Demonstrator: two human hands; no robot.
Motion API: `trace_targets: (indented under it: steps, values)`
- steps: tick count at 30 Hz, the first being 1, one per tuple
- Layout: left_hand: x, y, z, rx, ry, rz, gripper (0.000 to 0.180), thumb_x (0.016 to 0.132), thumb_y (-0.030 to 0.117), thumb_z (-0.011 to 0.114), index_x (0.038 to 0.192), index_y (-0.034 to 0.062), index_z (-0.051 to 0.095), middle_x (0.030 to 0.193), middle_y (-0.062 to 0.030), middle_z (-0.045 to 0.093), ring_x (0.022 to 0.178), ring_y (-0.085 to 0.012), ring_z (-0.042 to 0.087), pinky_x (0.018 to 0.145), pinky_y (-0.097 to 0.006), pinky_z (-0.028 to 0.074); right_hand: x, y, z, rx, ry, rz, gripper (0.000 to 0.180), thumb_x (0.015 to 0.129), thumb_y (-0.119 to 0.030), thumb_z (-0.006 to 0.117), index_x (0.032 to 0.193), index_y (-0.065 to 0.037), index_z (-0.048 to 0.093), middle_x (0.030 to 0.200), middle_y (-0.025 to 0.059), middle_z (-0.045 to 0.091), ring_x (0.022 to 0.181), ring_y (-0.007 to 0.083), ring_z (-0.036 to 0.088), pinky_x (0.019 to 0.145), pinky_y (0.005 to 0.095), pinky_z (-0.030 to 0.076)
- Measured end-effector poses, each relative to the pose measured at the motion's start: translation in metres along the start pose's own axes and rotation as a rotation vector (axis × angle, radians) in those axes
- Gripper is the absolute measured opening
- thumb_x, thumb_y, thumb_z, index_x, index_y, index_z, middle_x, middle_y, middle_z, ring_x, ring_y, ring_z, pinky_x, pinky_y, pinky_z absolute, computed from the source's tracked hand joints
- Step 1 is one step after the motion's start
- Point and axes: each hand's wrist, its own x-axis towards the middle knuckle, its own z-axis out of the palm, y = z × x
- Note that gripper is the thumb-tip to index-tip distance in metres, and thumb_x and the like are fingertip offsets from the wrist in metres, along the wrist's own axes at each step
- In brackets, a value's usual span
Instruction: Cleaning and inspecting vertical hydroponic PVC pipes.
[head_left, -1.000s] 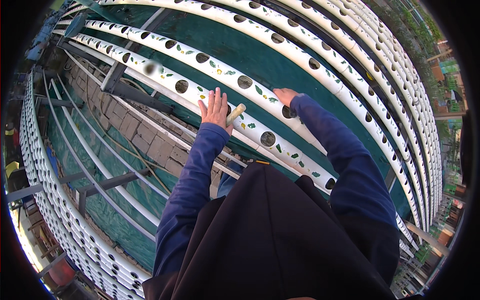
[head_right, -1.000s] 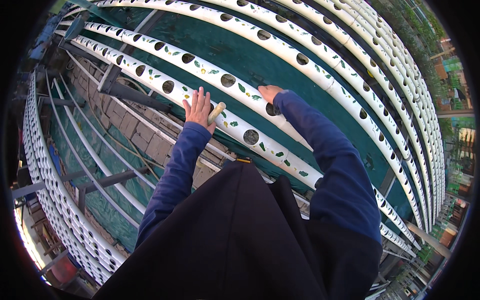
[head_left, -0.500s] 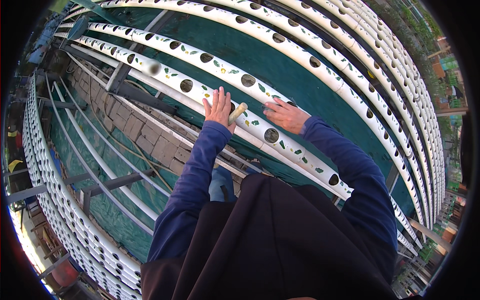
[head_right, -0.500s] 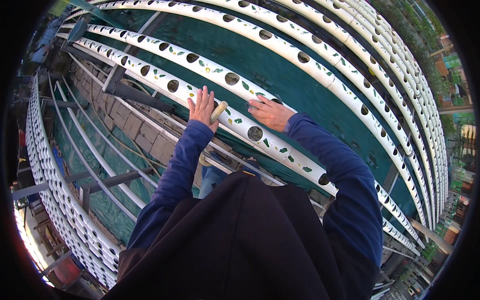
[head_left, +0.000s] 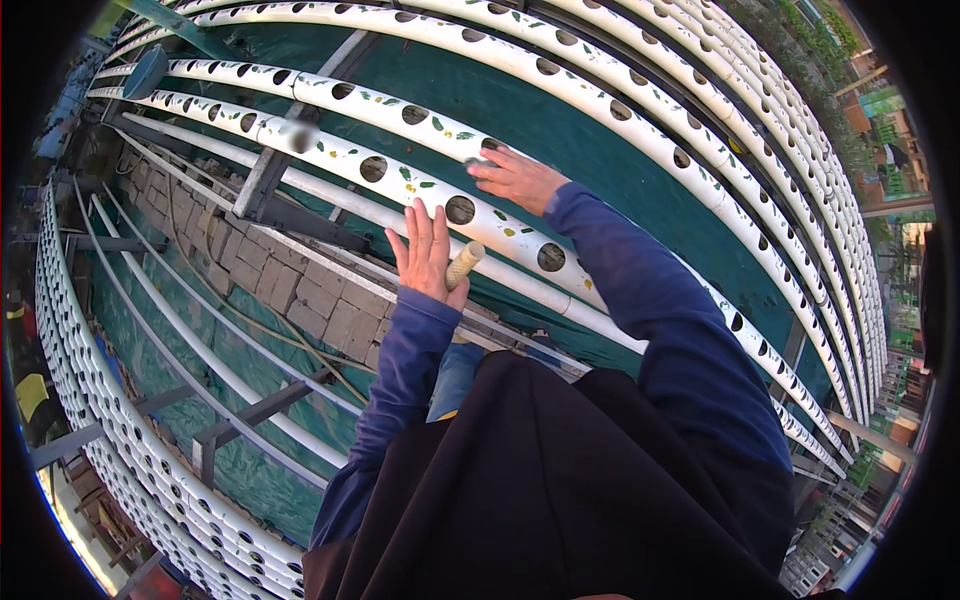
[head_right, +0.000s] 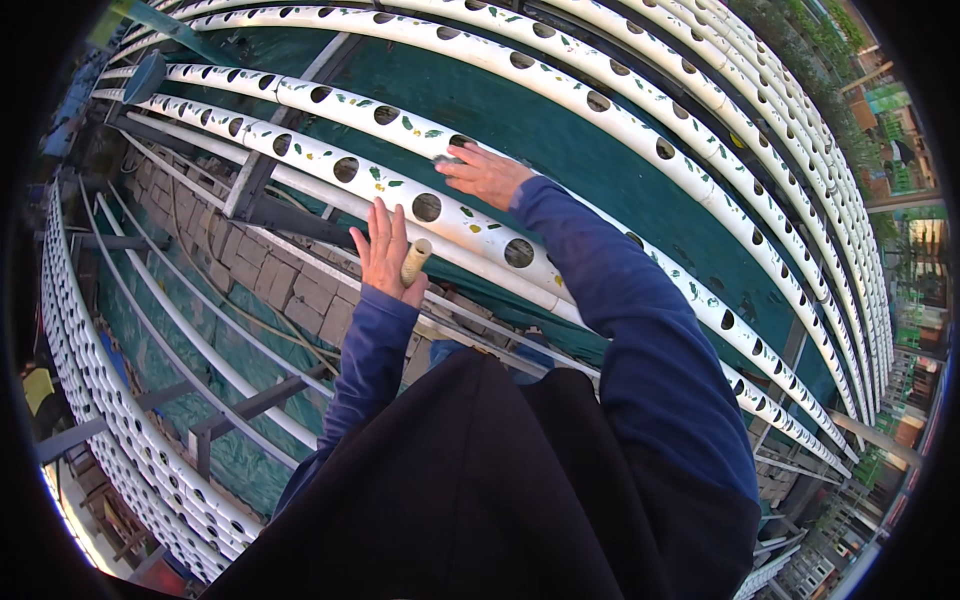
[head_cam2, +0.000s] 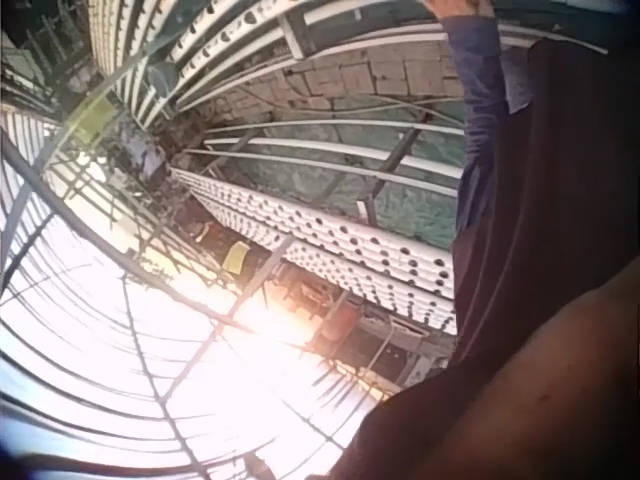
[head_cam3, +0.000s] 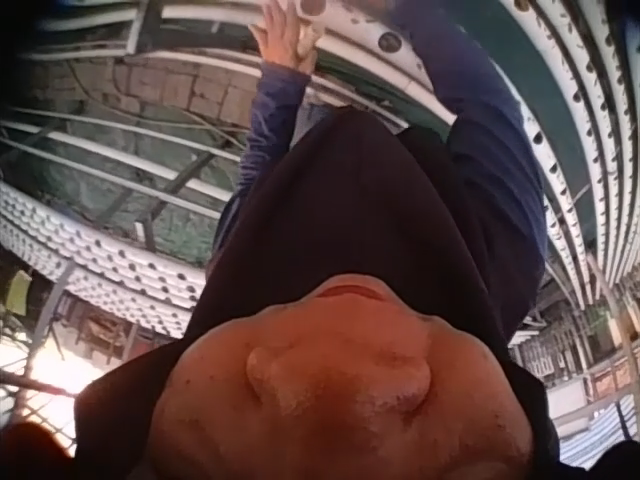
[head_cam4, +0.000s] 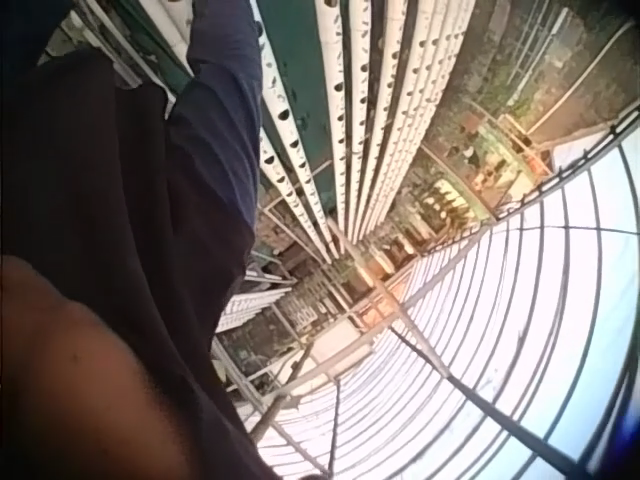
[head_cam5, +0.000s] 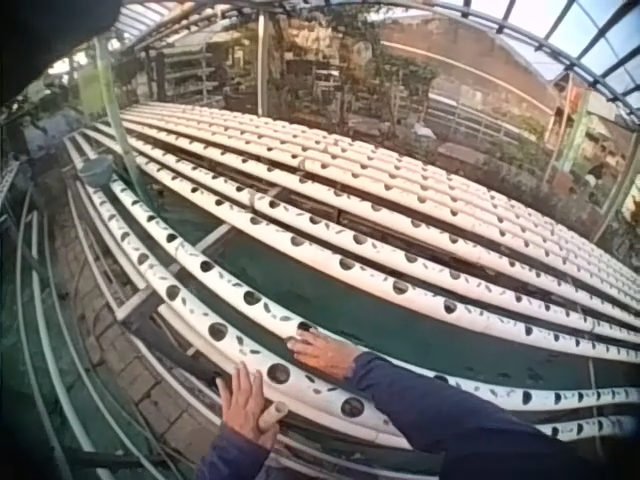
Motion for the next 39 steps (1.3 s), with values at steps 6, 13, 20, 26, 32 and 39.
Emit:
trace_targets:
  steps: [6,13,20,26,32,39]
  values:
    - [0.036,-0.074,-0.036,0.022,0.068,0.006,0.090,0.057,0.006,0.058,0.141,0.0032,0.025,0.148,-0.0236,0.014,0.138,-0.0397,0.010,0.107,-0.058,0.001,-0.080,-0.021,-0.028,0.070,-0.054,0.296,0.041,0.085,-0.002,0.047,0.125,-0.013,0.052,0.140,0.0072,0.038,0.129,0.0266,0.036,0.104,0.0365,0.037]
    - [0.054,-0.106,-0.021,0.123,-0.122,0.039,0.088,0.058,0.012,0.066,0.138,-0.0003,0.030,0.147,-0.0245,0.015,0.137,-0.0391,0.014,0.107,-0.059,0.004,-0.024,0.048,0.017,0.627,-0.145,1.278,0.054,0.091,-0.050,0.036,0.105,-0.009,0.068,0.101,0.0181,0.065,0.094,0.0346,0.060,0.088,0.0354,0.043]
    - [0.043,-0.106,-0.050,0.019,-0.050,0.007,0.087,0.058,0.005,0.056,0.140,0.0035,0.028,0.148,-0.0237,0.017,0.138,-0.0390,0.012,0.108,-0.057,0.000,0.108,0.095,0.057,1.219,-0.239,1.295,0.065,0.089,-0.059,0.032,0.113,-0.007,0.064,0.116,0.0179,0.060,0.099,0.0251,0.058,0.094,0.0361,0.037]
    - [0.034,-0.135,-0.140,0.188,0.185,-0.132,0.086,0.059,0.002,0.055,0.141,0.0048,0.029,0.148,-0.0234,0.018,0.139,-0.0368,0.012,0.109,-0.055,0.001,0.043,0.073,0.032,1.832,-0.504,0.984,0.051,0.092,-0.049,0.034,0.104,-0.005,0.058,0.078,0.0138,0.064,0.057,0.0267,0.063,0.050,0.0472,0.053]
    - [0.015,-0.124,-0.192,0.294,0.361,-0.171,0.085,0.057,-0.001,0.048,0.140,0.0081,0.033,0.149,-0.0188,0.021,0.140,-0.0335,0.012,0.110,-0.051,-0.001,0.078,0.085,0.038,1.947,-0.484,0.978,0.054,0.091,-0.052,0.034,0.105,-0.006,0.059,0.082,0.0136,0.065,0.060,0.0252,0.063,0.056,0.0452,0.053]
    - [-0.004,-0.100,-0.188,0.373,0.340,-0.234,0.083,0.058,-0.002,0.046,0.139,0.0086,0.035,0.149,-0.0173,0.022,0.140,-0.0325,0.014,0.110,-0.050,0.000,0.171,0.110,0.073,0.832,-0.269,1.008,0.072,0.088,-0.064,0.027,0.114,-0.006,0.060,0.096,0.0153,0.066,0.092,0.0275,0.063,0.086,0.0380,0.044]
